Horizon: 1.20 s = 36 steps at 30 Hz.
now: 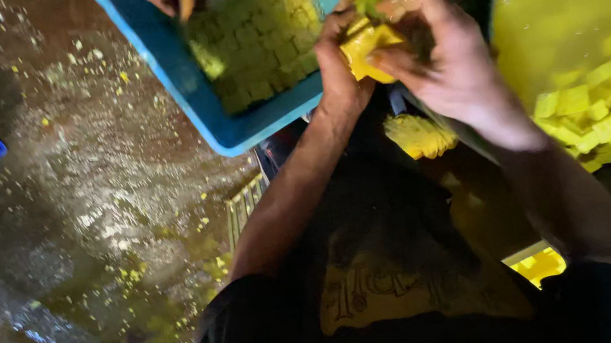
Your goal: The person stirs a large vat of yellow tofu cubes in water with a skimmer, then picks the cubes one at a time from the vat and places them into a blue plastic tray, arranging them in rows. Another worker's hands occasionally add cubes to the same tray.
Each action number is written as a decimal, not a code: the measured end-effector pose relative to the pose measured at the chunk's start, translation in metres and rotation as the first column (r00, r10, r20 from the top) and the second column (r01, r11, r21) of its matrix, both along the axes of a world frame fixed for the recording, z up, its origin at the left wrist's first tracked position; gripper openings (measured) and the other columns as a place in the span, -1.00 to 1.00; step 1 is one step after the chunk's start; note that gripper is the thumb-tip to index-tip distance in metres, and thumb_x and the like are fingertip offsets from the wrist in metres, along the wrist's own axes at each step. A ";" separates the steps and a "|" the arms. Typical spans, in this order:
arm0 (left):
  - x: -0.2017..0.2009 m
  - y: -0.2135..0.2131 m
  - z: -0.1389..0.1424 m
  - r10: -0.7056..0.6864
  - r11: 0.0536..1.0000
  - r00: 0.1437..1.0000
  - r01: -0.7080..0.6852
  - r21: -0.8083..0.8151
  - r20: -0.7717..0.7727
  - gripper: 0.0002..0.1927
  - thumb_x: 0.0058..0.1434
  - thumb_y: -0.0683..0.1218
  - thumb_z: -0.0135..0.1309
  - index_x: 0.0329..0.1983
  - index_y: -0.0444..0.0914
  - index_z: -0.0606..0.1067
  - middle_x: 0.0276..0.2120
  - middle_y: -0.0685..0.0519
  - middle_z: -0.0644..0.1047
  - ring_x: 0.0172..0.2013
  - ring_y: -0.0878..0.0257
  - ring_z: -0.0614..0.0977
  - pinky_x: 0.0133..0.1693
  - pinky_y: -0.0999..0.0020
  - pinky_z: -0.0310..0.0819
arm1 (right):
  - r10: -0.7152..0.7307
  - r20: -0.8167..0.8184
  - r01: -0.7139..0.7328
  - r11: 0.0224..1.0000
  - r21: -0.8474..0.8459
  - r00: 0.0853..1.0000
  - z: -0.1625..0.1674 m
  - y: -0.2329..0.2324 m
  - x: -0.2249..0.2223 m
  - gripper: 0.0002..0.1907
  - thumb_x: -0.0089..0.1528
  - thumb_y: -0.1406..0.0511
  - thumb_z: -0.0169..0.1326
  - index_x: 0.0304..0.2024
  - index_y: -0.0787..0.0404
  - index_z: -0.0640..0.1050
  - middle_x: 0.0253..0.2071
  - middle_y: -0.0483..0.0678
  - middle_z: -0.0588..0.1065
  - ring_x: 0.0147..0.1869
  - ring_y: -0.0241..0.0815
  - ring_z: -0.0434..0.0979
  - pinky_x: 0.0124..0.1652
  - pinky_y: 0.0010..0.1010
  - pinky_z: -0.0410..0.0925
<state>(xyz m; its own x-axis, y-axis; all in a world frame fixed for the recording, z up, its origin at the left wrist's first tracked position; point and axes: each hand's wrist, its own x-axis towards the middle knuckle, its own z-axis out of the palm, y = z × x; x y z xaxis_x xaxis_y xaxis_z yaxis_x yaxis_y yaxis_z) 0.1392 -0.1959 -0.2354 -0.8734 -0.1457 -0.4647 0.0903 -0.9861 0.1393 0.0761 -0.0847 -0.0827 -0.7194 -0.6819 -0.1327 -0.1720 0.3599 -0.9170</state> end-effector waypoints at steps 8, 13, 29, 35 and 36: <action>0.050 -0.018 -0.062 -0.013 0.975 0.996 -0.006 0.221 0.085 -0.35 0.43 0.39 -0.08 0.16 -0.25 0.42 -0.12 -0.01 0.55 -0.15 0.12 0.61 -0.10 0.15 0.55 | 0.400 0.390 -0.389 0.915 -0.109 0.829 -0.090 -0.056 0.020 -0.04 0.06 0.03 0.32 0.37 0.29 0.24 0.24 0.04 0.31 0.31 0.00 0.34 0.15 -0.23 0.38; 0.029 -0.066 -0.143 -0.076 0.984 0.937 0.016 0.175 0.341 -0.09 0.27 0.56 -0.30 0.03 -0.34 0.46 -0.29 -0.11 0.59 -0.37 0.06 0.66 -0.33 0.07 0.58 | 0.261 0.578 -0.400 0.908 0.125 0.773 -0.166 -0.118 -0.014 -0.31 0.18 0.01 0.27 0.21 0.29 0.50 0.10 0.09 0.55 0.16 -0.05 0.55 0.14 -0.22 0.41; 0.081 -0.100 -0.296 -0.149 0.160 0.521 0.851 -0.500 0.840 -0.34 0.47 0.34 -0.19 -0.03 -0.32 0.59 -0.13 -0.21 0.67 -0.13 -0.05 0.68 -0.06 0.07 0.54 | -0.411 0.430 0.006 0.729 0.684 0.804 -0.256 -0.171 -0.001 -0.12 0.22 0.02 0.31 0.47 0.18 0.29 0.11 0.30 0.48 0.22 0.34 0.46 0.15 0.14 0.32; 0.046 -0.094 -0.235 -0.066 -0.197 0.394 0.896 -0.399 0.917 -0.34 0.55 0.30 -0.17 -0.13 -0.31 0.69 -0.11 -0.22 0.72 -0.07 -0.05 0.71 0.02 0.08 0.55 | -0.044 0.068 0.011 0.903 0.430 0.997 -0.172 -0.104 0.011 -0.38 0.29 0.11 0.33 0.31 0.25 0.49 0.26 0.11 0.49 0.32 -0.07 0.47 0.18 -0.24 0.37; 0.029 -0.088 -0.215 0.135 -0.034 0.596 0.801 -0.598 0.792 -0.43 0.46 0.25 -0.09 0.02 -0.34 0.59 0.00 -0.28 0.63 0.03 -0.14 0.63 0.09 0.04 0.49 | -0.073 0.086 0.026 0.890 0.456 0.994 -0.148 -0.087 0.024 -0.37 0.31 0.16 0.32 0.34 0.29 0.43 0.31 0.14 0.42 0.33 -0.01 0.42 0.16 -0.22 0.33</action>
<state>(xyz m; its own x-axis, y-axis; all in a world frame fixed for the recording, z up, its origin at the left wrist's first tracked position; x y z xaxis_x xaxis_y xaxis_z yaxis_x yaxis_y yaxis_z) 0.1678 -0.2844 -0.4506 -0.6123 -0.5731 -0.5447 -0.7437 0.1835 0.6429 0.1005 -0.1720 -0.2306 -0.7178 -0.4942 -0.4905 -0.0605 0.7460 -0.6632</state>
